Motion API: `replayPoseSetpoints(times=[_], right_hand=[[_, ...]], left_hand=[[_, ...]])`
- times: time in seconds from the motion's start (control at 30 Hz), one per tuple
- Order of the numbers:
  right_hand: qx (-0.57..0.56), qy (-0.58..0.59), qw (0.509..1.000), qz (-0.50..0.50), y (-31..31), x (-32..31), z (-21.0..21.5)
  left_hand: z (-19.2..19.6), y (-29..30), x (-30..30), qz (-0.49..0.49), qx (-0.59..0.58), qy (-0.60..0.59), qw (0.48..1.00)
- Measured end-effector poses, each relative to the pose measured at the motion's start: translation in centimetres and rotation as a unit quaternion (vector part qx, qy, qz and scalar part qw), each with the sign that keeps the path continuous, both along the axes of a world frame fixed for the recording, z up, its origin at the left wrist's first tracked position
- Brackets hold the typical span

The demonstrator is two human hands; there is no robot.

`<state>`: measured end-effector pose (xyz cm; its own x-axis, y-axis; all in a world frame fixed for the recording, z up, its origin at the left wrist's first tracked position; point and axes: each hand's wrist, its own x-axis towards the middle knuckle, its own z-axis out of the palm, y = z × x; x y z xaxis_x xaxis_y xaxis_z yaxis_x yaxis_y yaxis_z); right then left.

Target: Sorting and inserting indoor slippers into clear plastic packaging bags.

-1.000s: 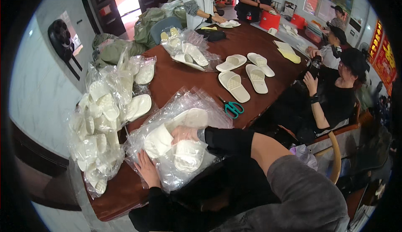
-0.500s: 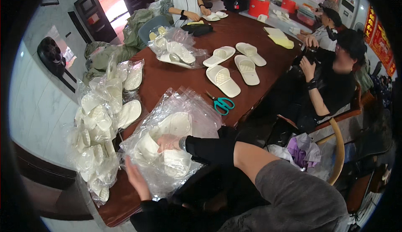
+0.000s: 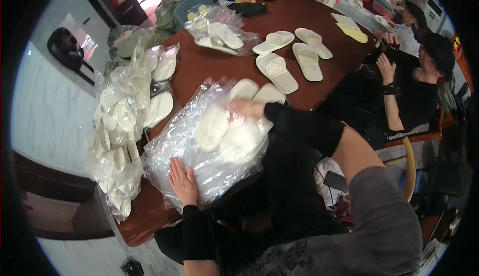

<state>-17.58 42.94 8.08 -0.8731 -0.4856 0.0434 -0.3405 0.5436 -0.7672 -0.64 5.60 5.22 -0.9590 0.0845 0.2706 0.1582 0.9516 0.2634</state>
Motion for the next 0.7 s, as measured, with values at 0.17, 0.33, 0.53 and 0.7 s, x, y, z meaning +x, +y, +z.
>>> replayPoseSetpoints(times=[0.17,0.33,0.53,0.7], right_hand=[[0.172,0.158,0.965,-0.117,12.7,-5.8,9.0],[0.326,0.248,0.851,-0.327,17.6,-6.2,19.1],[0.098,0.500,0.860,0.006,-4.6,7.3,15.2],[0.177,0.183,0.957,-0.138,-1.2,8.4,6.0]], left_hand=[[0.0,-0.9,0.2,0.012,0.030,0.018,0.999],[-0.1,-0.4,-0.7,0.007,0.037,0.021,0.999],[-0.9,-3.0,0.9,0.016,0.090,0.069,0.993],[0.7,-1.4,-0.3,-0.010,0.172,0.103,0.980]])
